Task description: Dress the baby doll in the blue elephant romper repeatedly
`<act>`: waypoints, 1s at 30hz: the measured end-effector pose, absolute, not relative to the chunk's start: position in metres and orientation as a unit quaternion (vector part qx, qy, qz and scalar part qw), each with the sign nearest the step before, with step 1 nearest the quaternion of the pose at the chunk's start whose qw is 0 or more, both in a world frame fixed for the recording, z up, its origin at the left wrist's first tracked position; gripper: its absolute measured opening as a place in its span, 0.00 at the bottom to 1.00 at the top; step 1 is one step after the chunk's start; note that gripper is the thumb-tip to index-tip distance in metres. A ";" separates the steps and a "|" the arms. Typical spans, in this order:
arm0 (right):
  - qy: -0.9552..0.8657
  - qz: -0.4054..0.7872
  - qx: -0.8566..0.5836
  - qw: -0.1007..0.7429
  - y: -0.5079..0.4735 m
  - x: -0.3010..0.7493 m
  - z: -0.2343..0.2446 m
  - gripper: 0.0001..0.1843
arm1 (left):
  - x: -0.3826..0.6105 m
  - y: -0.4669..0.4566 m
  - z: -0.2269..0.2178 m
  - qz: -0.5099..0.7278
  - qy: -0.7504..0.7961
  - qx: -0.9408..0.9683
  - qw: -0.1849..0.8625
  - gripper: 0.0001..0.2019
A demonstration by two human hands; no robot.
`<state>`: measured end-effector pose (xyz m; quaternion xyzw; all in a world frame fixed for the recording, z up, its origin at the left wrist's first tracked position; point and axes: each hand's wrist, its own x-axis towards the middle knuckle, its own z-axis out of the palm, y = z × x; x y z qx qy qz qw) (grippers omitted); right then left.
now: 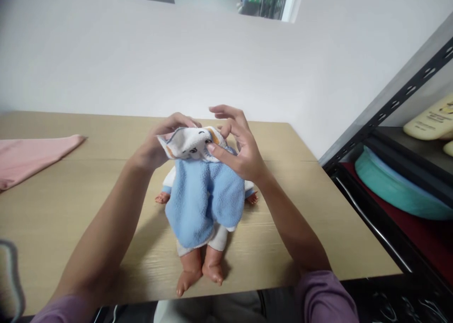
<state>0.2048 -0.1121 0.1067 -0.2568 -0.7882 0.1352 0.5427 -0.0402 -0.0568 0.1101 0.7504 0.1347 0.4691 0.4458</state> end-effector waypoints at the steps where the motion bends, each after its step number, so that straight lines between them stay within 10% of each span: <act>1: -0.787 0.145 -0.267 0.537 -0.113 0.205 0.108 0.14 | -0.042 -0.059 0.112 0.451 0.135 0.753 0.460 0.27; 19: -0.751 0.192 -0.315 0.547 -0.119 0.228 0.115 0.27 | -0.076 -0.073 0.138 0.359 0.195 0.873 0.268 0.17; 23: -0.814 0.318 -0.309 0.374 -0.127 0.242 0.127 0.39 | -0.066 -0.077 0.129 0.430 0.181 0.837 0.285 0.17; 26: -0.860 0.351 -0.316 0.190 -0.130 0.244 0.131 0.23 | -0.058 -0.087 0.129 0.402 0.171 0.839 0.323 0.16; 30: -0.844 0.374 -0.310 0.229 -0.129 0.240 0.123 0.21 | -0.064 -0.096 0.140 0.273 0.183 0.890 0.316 0.15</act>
